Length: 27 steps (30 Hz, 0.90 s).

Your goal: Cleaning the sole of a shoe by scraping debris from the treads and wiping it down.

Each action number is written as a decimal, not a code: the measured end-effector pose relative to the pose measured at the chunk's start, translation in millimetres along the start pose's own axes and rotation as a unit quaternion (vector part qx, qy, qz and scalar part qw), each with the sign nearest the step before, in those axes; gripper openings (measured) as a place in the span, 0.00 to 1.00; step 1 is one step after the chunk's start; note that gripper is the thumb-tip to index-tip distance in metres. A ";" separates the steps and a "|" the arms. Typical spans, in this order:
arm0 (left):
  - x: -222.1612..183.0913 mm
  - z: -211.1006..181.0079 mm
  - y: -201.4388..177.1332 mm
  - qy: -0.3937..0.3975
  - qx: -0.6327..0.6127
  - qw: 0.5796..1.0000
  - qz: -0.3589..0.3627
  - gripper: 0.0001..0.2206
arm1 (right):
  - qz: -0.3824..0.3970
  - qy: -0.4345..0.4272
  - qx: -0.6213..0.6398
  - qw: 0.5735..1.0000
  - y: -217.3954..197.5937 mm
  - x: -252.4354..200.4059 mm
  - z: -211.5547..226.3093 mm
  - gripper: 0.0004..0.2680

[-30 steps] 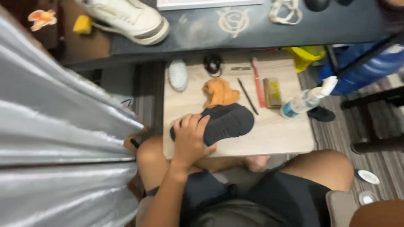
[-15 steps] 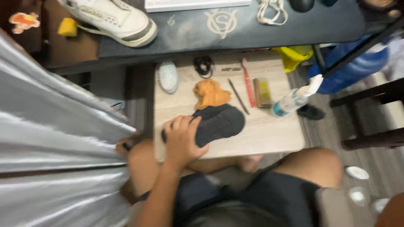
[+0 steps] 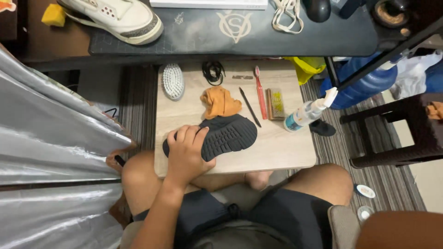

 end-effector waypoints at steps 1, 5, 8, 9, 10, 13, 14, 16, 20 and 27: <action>2.5 -0.2 -2.1 0.001 -0.001 1.000 -0.005 0.37 | -0.001 -0.006 -0.013 1.000 33.8 5.8 6.4 0.09; 2.3 -2.8 -6.3 0.004 0.002 1.000 -0.006 0.36 | -0.003 -0.030 -0.063 0.998 167.6 13.2 9.5 0.10; 6.3 -6.3 -7.6 -0.015 0.025 0.999 0.033 0.39 | -0.005 -0.056 -0.090 0.994 256.2 37.3 9.4 0.10; 6.1 -7.4 -8.8 -0.026 0.030 0.998 0.051 0.39 | 0.057 -0.056 -0.170 0.982 290.3 37.1 7.6 0.11; 5.6 -8.1 -9.3 -0.038 0.035 0.996 0.068 0.40 | 0.117 -0.055 -0.247 0.960 324.5 36.3 4.4 0.12; 9.3 -12.8 -6.8 -0.082 0.042 0.989 0.113 0.39 | 0.195 0.084 -0.302 0.929 346.1 10.0 -46.7 0.17; 13.6 -18.3 -9.3 -0.084 0.043 0.989 0.112 0.39 | 0.197 0.083 -0.300 0.930 348.6 6.2 -58.7 0.17; 21.6 -25.1 -8.2 -0.120 0.083 0.970 0.196 0.42 | 0.173 0.075 -0.301 0.935 352.3 1.8 -82.8 0.12; 38.7 -38.6 0.3 -0.114 0.060 0.968 0.213 0.37 | 0.199 0.039 -0.307 0.930 353.6 14.3 -96.4 0.09; 46.5 -29.3 8.4 -0.063 -0.014 0.984 0.164 0.39 | 0.208 0.156 -0.298 0.918 343.3 19.4 -113.1 0.07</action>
Point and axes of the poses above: each hand's wrist, its own x-axis towards the middle knuckle, its own y-axis out of the palm, z = x × y, the point moved 4 cm from there along x, towards the middle knuckle, and after that the axes turned 12 degrees about -y, right-handed, at the moved point
